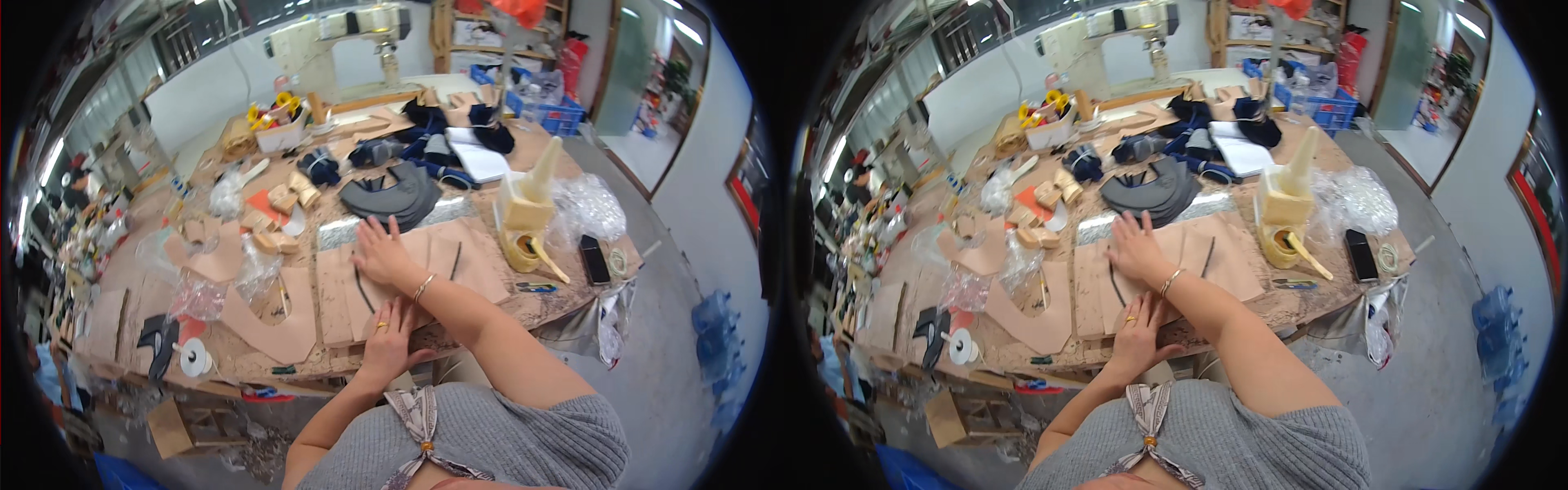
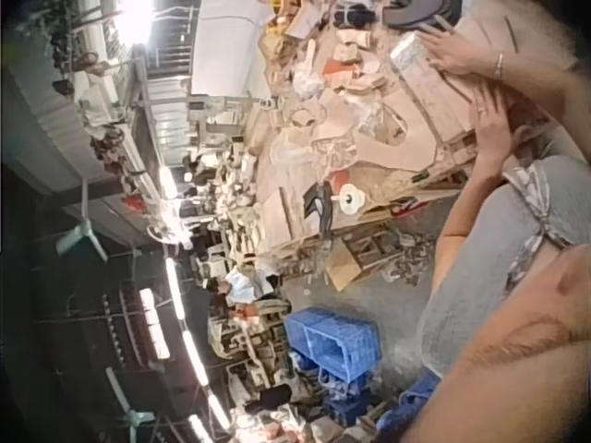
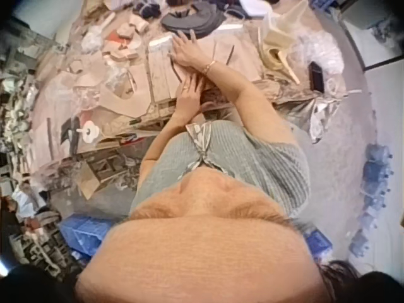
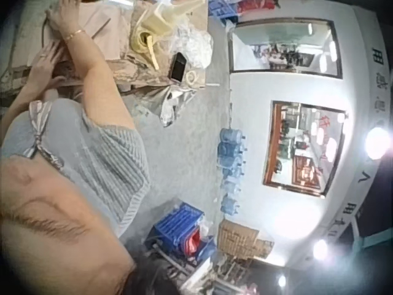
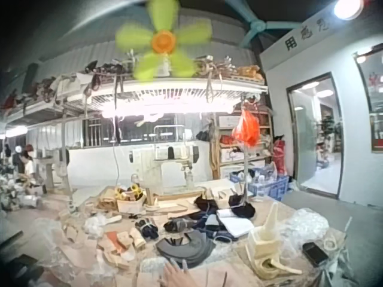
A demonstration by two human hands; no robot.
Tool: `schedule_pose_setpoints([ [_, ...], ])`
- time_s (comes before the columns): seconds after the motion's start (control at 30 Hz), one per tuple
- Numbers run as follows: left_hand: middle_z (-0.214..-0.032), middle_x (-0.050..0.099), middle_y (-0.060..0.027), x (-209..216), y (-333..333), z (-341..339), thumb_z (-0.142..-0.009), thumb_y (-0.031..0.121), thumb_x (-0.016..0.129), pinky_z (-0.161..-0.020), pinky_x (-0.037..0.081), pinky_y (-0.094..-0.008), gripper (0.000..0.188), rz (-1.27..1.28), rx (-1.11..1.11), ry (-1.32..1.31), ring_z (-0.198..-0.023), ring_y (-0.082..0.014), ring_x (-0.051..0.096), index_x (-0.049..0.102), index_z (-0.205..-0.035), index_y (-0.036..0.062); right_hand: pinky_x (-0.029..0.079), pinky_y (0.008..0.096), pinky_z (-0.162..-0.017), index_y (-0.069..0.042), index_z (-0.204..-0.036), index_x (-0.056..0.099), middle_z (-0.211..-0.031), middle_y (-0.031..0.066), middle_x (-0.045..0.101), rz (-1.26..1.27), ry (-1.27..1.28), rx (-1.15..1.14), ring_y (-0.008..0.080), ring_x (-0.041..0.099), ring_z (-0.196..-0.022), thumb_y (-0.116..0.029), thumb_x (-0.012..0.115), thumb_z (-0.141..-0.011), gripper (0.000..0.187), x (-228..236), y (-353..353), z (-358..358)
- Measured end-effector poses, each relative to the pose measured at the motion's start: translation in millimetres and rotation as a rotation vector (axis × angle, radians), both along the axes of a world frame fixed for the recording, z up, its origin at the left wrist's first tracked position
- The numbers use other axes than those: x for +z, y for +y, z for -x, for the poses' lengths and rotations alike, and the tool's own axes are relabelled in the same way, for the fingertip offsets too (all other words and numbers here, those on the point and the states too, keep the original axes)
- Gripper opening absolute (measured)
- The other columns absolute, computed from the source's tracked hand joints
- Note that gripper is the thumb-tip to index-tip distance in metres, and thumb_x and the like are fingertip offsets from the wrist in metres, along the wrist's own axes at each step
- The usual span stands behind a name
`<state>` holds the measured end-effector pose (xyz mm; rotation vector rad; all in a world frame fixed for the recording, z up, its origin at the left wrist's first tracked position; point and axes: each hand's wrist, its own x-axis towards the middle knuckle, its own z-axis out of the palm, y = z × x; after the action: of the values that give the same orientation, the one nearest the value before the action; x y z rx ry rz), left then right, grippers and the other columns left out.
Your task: The person assembles shoe components by hand, placing white foam inserts into dark grey U-shaped pieces and smoothing them with a yellow tool. They then place black strips onto beige leather pieces and press them down. The person handles multiple units of these parts, stacking them on the table.
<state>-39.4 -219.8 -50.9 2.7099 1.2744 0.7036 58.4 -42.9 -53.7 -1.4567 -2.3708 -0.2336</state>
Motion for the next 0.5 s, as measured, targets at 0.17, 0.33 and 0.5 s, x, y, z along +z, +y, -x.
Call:
schedule_pose_setpoints([
  [0.17,-0.124,0.058,-0.0171,-25.1,0.7,22.3,-0.073,0.023,0.072,-0.100,0.041,-0.0432,0.058,-0.121,0.051,-0.066,-0.119,-0.0337,0.053,0.056,-0.125,0.0037,0.023,0.0575,-0.110,-0.003,-0.133,0.046,-0.139,0.0178,0.045,0.486,0.108,0.423,0.0333,0.038,-0.134,-0.043,0.041,-0.097,0.055,40.4,-92.1,-44.1],
  [0.33,-0.109,0.065,-0.0108,2.4,4.1,23.6,-0.069,0.009,0.068,-0.091,0.046,-0.0411,0.044,-0.191,0.042,-0.231,-0.106,-0.0295,0.061,0.061,-0.112,0.0049,0.036,0.0506,-0.100,-0.006,-0.125,0.054,-0.115,0.0175,0.057,0.187,0.272,0.526,0.0343,0.053,-0.114,-0.020,0.055,-0.090,0.038,56.0,-157.7,-79.6],
  [0.5,-0.126,0.054,-0.0183,60.6,22.8,3.0,-0.075,0.014,0.074,-0.097,0.043,-0.0447,0.055,-0.457,0.197,-0.538,-0.115,-0.0381,0.054,0.052,-0.124,0.0024,0.047,0.0411,-0.083,-0.009,-0.099,0.069,-0.086,0.0099,0.068,-0.112,0.381,0.413,0.0305,0.063,-0.086,-0.003,0.062,-0.076,0.025,106.4,-74.8,-111.6],
])
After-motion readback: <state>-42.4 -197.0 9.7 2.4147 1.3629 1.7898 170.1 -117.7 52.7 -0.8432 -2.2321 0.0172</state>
